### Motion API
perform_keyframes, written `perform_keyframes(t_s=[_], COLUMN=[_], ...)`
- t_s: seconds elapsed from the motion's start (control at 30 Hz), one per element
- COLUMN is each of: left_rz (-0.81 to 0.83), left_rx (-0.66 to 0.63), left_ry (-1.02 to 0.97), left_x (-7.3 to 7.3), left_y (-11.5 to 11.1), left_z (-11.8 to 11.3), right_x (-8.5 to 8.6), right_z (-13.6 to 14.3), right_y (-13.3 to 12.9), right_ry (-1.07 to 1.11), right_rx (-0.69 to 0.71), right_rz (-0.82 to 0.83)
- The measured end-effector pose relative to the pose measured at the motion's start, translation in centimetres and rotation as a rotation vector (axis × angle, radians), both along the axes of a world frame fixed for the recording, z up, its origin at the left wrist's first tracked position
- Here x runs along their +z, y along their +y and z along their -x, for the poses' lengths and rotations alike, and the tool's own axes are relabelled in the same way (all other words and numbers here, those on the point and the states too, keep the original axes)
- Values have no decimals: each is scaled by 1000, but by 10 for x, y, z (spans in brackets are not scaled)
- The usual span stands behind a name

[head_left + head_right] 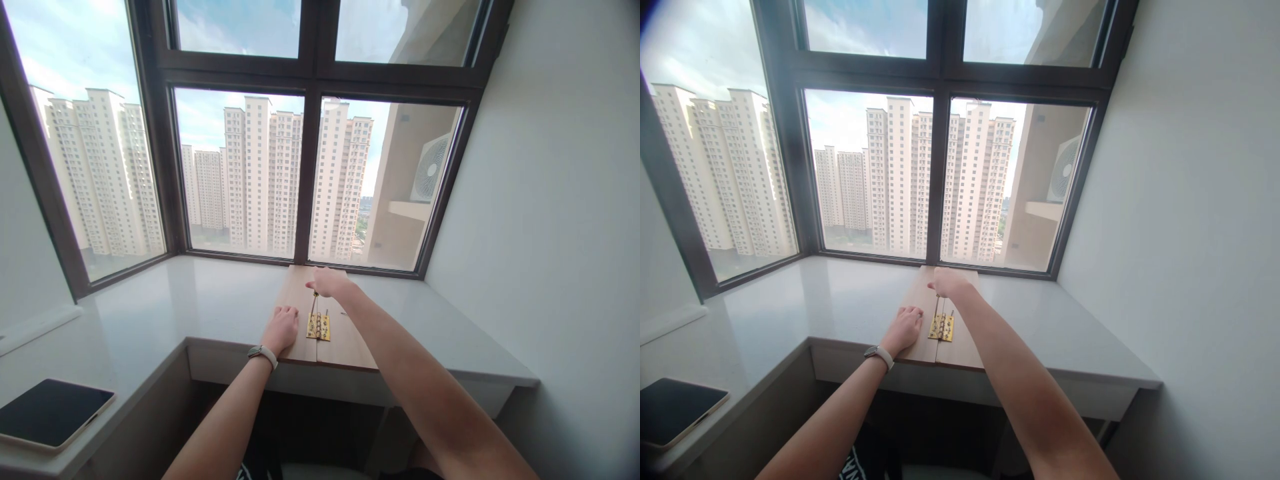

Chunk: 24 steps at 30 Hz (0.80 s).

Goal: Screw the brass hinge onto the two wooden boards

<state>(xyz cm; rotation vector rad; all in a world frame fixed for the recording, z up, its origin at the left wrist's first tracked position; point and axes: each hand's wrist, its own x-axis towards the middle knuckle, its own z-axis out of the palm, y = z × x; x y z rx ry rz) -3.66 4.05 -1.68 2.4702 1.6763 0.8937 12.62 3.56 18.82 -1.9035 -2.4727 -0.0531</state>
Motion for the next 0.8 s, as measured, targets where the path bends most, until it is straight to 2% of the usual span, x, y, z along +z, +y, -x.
perform_keyframes(t_s=[0.13, 0.47, 0.6, 0.8], left_rz=[-7, -7, 11, 28], left_rx=[-5, 5, 11, 20], left_ry=[3, 3, 12, 18], left_x=[-1, 0, 4, 7], left_y=[1, -1, -4, -6], left_z=[0, 0, 0, -1], right_x=[3, -1, -1, 3], right_z=[1, -4, -3, 0], right_y=[-5, 4, 4, -5], right_ry=[-26, -10, 41, -7], right_rx=[-7, 114, 73, -9], right_rz=[5, 42, 16, -9])
